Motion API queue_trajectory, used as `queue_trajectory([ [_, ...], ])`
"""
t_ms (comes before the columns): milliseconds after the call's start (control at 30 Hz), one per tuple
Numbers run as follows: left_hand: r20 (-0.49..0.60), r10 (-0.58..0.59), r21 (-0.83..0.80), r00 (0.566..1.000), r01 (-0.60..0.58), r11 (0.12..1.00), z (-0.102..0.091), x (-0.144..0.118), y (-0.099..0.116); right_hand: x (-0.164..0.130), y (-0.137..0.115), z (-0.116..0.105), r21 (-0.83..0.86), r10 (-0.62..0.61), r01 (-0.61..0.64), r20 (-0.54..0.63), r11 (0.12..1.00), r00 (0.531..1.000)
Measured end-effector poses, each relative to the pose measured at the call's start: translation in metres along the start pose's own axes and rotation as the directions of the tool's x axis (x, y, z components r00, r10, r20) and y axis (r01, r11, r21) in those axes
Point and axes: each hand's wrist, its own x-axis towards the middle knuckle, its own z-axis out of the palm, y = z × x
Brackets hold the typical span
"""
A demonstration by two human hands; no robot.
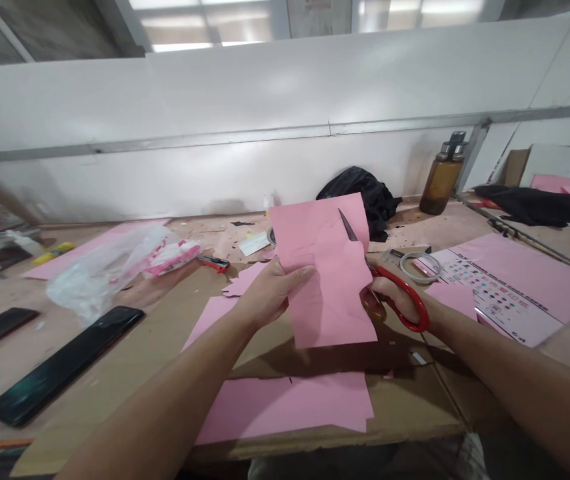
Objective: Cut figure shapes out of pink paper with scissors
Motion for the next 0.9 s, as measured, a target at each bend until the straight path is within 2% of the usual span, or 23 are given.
queue_trajectory([
  [133,-0.011,0.014,0.165,1.0,-0.012,0.986,-0.01,0.002,-0.002,-0.001,-0.011,0.0,0.022,0.012,-0.014,0.056,1.0,0.998],
  [267,-0.058,0.07,0.258,0.996,-0.052,0.965,-0.016,0.002,-0.003,-0.001,-0.007,0.0,-0.012,0.008,-0.008,0.049,1.0,0.999],
  [400,-0.057,0.098,0.21,0.994,-0.084,0.974,-0.013,0.002,-0.002,0.001,0.001,-0.001,0.01,0.016,-0.016,0.048,1.0,0.999],
  [533,-0.032,0.083,0.147,0.996,-0.077,0.986,-0.009,0.002,-0.001,0.001,0.0,-0.001,-0.041,0.024,-0.023,0.018,0.999,1.0],
  [700,-0.015,0.087,0.155,0.996,-0.084,0.984,-0.009,0.002,0.0,0.0,0.006,-0.003,-0.068,0.002,-0.004,-0.018,0.998,1.0],
  [900,-0.047,0.084,0.139,0.995,-0.077,0.987,-0.008,0.002,-0.002,0.0,0.011,-0.003,-0.079,-0.003,0.002,-0.011,0.997,1.0],
])
